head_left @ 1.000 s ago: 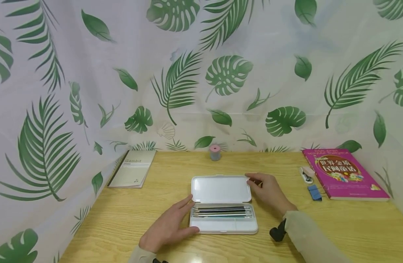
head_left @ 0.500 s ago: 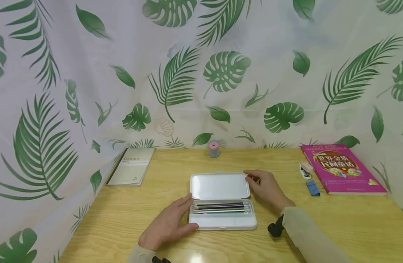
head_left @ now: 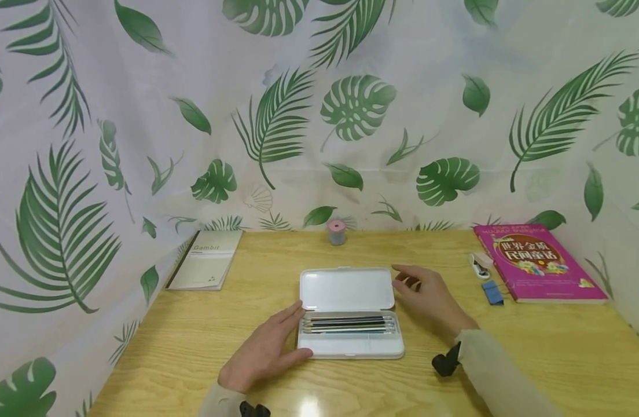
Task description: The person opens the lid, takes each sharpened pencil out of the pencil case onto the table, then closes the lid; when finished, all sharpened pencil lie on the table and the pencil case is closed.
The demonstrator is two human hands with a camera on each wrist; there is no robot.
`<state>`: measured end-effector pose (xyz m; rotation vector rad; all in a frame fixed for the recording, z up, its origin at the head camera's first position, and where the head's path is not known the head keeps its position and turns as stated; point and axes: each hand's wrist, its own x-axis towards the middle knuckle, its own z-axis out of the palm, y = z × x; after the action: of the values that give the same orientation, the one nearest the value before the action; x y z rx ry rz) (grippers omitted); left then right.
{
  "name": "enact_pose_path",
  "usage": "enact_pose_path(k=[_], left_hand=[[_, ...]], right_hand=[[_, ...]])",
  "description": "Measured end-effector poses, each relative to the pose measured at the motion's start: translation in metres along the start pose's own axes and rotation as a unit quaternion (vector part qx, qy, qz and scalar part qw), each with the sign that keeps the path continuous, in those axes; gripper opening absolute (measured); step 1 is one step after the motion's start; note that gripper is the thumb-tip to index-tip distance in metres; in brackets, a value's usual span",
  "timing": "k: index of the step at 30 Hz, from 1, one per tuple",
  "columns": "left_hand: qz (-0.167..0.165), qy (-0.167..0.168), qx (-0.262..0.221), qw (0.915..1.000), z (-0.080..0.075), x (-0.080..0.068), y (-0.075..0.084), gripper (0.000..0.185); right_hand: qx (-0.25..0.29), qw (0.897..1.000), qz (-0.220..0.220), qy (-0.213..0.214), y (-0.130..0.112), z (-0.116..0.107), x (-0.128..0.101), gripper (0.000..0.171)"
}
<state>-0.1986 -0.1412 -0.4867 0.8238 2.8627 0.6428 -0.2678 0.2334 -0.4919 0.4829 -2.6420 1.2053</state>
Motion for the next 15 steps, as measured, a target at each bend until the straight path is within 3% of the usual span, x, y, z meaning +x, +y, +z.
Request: enact_pose_path(k=[7,11,15], left_hand=[[0.010,0.011,0.010,0.9998,0.000,0.000,0.002,0.084],[0.007,0.012,0.003,0.9999,0.001,-0.001,0.003,0.083],[0.006,0.011,-0.003,0.9999,0.003,-0.002,0.003,0.083]], right_hand=[[-0.060,0.996,-0.064,0.025,-0.016,-0.015,-0.025,0.031],[-0.068,0.991,-0.119,0.000,-0.027,-0.014,-0.042,0.027],[-0.099,0.984,-0.140,-0.042,-0.037,-0.007,-0.055,0.023]])
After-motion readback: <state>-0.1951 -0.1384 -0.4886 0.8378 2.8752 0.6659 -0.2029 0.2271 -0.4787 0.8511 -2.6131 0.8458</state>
